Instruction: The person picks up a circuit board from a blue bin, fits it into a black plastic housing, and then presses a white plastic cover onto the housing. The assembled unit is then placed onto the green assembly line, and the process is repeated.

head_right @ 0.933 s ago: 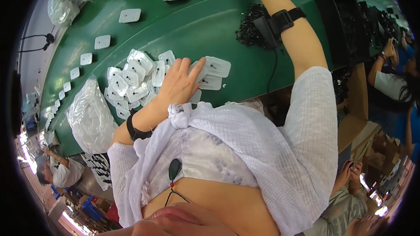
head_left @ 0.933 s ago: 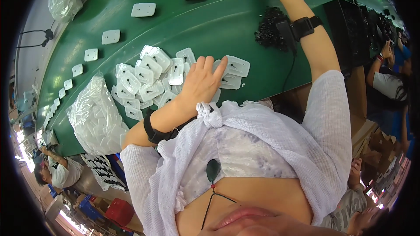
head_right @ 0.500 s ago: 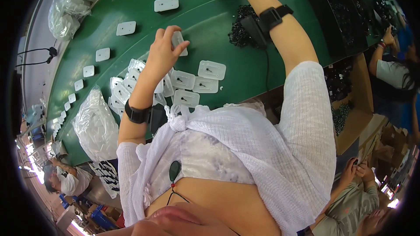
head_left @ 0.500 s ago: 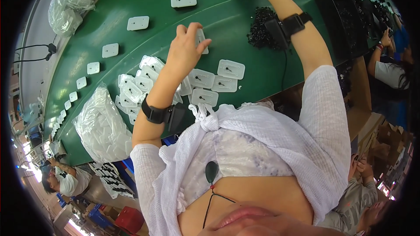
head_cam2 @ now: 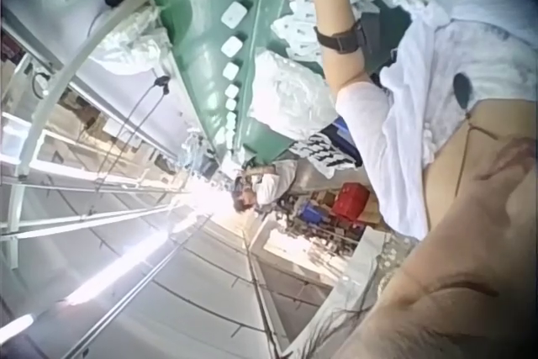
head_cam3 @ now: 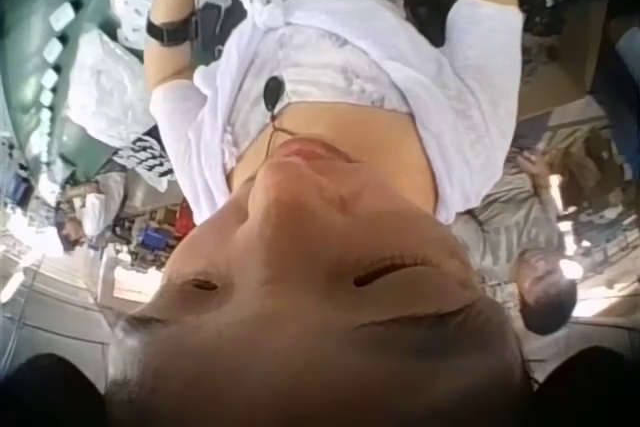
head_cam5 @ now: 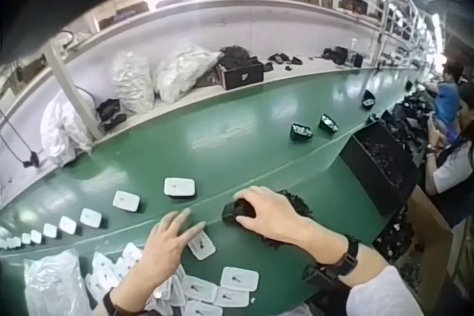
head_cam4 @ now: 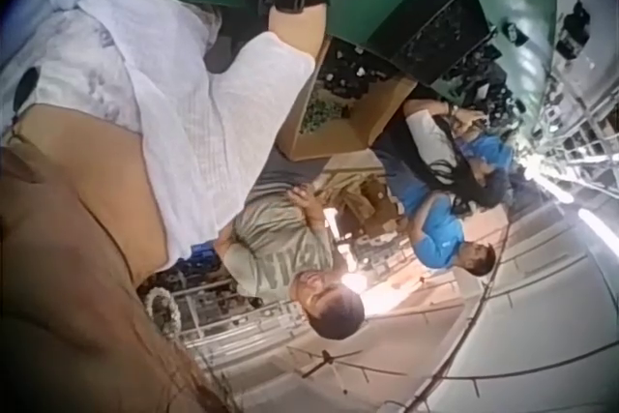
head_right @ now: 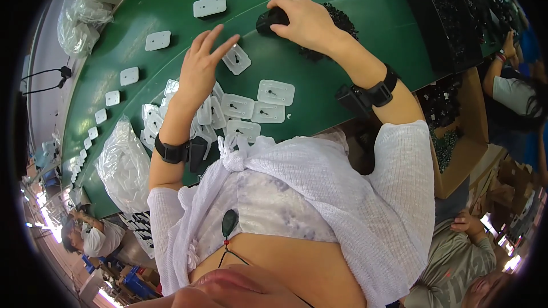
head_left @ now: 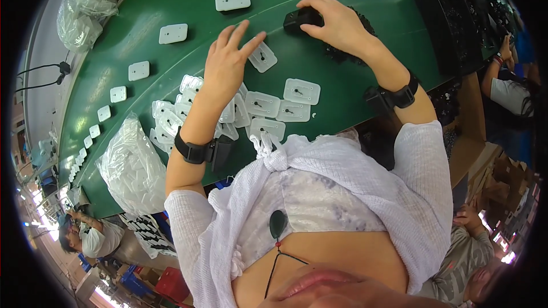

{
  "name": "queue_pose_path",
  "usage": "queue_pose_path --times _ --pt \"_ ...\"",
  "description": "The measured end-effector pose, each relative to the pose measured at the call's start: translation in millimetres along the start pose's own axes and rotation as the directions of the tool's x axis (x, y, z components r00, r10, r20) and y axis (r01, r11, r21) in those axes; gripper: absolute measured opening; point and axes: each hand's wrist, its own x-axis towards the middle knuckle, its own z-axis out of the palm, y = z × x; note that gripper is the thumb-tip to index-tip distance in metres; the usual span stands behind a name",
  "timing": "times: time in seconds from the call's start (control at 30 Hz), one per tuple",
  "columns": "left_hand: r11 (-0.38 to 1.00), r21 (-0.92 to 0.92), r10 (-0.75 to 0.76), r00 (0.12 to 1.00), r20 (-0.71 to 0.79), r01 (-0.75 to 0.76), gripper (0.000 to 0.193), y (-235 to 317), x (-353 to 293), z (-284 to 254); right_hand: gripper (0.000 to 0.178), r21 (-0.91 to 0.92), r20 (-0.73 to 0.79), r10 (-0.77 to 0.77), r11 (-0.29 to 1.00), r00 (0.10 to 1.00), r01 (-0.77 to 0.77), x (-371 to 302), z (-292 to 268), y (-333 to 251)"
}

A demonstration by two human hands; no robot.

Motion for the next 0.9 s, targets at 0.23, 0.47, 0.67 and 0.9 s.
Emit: queue_pose_path --times 0.23,0.47,0.67,0.9 --pt "0.988 -0.156 0.001 1.000 -0.005 -0.002 0.048 6.0 -4.1 16.1 0.039 -0.113 -0.016 -0.062 0.992 0.998 0.060 -10.9 12.5 -1.4" --pt "0.953 -0.270 -0.140 0.990 0.000 0.135 0.051 19.2 -0.5 20.1 0.039 0.020 -0.089 -0.141 0.990 0.986 0.143 -19.7 24.9 -29.2" --pt "0.867 -0.497 -0.095 0.991 -0.099 0.033 0.055 15.0 -11.4 7.9 0.039 0.036 -0.040 -0.174 0.984 0.984 0.175 -19.1 39.2 -39.4" --pt "0.942 -0.335 -0.047 0.998 -0.030 0.034 0.062 13.2 -22.9 18.1 0.041 -0.008 0.018 -0.203 0.979 0.979 0.203 -17.6 44.1 -42.2"
